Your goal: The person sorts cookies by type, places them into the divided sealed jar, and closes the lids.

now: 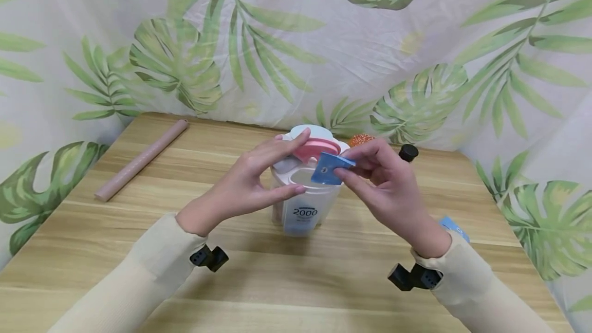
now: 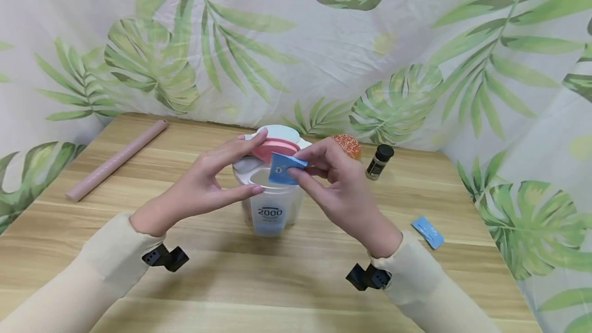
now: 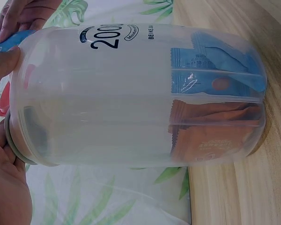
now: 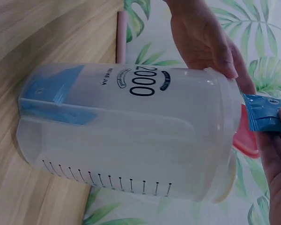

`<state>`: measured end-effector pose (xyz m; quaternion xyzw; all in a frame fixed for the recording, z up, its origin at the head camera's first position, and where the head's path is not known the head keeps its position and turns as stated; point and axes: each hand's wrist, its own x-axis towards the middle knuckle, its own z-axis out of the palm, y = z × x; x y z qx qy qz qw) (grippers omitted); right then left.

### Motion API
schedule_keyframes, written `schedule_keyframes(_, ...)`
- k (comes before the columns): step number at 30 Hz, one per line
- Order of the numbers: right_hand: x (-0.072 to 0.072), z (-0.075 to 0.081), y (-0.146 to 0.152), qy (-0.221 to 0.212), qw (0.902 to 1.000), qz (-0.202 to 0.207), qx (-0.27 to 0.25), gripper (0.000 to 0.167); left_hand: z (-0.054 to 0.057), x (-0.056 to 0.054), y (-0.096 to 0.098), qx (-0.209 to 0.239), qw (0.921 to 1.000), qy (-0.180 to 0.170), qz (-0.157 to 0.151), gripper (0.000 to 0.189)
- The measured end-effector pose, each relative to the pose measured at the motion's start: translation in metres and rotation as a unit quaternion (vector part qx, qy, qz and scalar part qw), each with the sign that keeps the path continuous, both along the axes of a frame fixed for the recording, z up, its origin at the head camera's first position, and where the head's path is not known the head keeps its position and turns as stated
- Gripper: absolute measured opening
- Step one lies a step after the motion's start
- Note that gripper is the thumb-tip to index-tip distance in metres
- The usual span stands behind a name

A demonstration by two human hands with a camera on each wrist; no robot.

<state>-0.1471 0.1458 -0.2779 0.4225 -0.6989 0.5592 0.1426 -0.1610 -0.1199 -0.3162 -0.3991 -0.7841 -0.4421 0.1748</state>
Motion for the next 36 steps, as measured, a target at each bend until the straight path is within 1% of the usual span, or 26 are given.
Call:
schedule_keyframes(4, -0.002, -0.003, -0.004, 0.009, 0.9996, -0.003, 0.027, 0.024, 0.000, -0.001, 0.000, 0.002, 1.0000, 0.004, -0.002, 0.085)
schedule_keyframes(9, -0.006, -0.006, -0.007, 0.023, 0.9993, 0.009, 0.027, 0.028, -0.001, -0.002, 0.000, 0.005, 1.0000, 0.004, -0.005, 0.085)
schedule_keyframes(12, -0.008, -0.007, -0.009, 0.023, 0.9990, 0.011, 0.035, 0.029, -0.001, -0.002, 0.000, 0.008, 0.9999, 0.006, -0.004, 0.085)
schedule_keyframes(16, -0.007, -0.010, -0.010, 0.025, 0.9973, 0.007, 0.068, 0.027, 0.000, -0.001, 0.001, 0.009, 0.9999, 0.005, -0.004, 0.084)
schedule_keyframes(19, -0.007, -0.013, -0.010, 0.039, 0.9951, 0.000, 0.091, 0.024, 0.000, -0.001, 0.001, 0.011, 0.9999, 0.005, -0.006, 0.084)
schedule_keyframes(22, -0.007, -0.013, -0.009, 0.042, 0.9929, -0.008, 0.111, 0.022, 0.000, -0.001, 0.001, 0.011, 0.9999, 0.005, -0.007, 0.084)
schedule_keyframes(26, -0.006, -0.013, -0.007, 0.059, 0.9877, -0.021, 0.143, 0.018, -0.001, -0.001, 0.001, 0.007, 1.0000, 0.004, -0.005, 0.084)
schedule_keyframes(30, -0.007, -0.012, -0.005, 0.093, 0.9808, -0.023, 0.170, 0.015, -0.001, -0.001, 0.001, 0.004, 1.0000, 0.002, -0.003, 0.084)
schedule_keyframes(36, -0.007, -0.011, -0.002, 0.126, 0.9688, -0.027, 0.212, 0.018, 0.000, -0.001, 0.001, 0.001, 1.0000, 0.001, -0.001, 0.085)
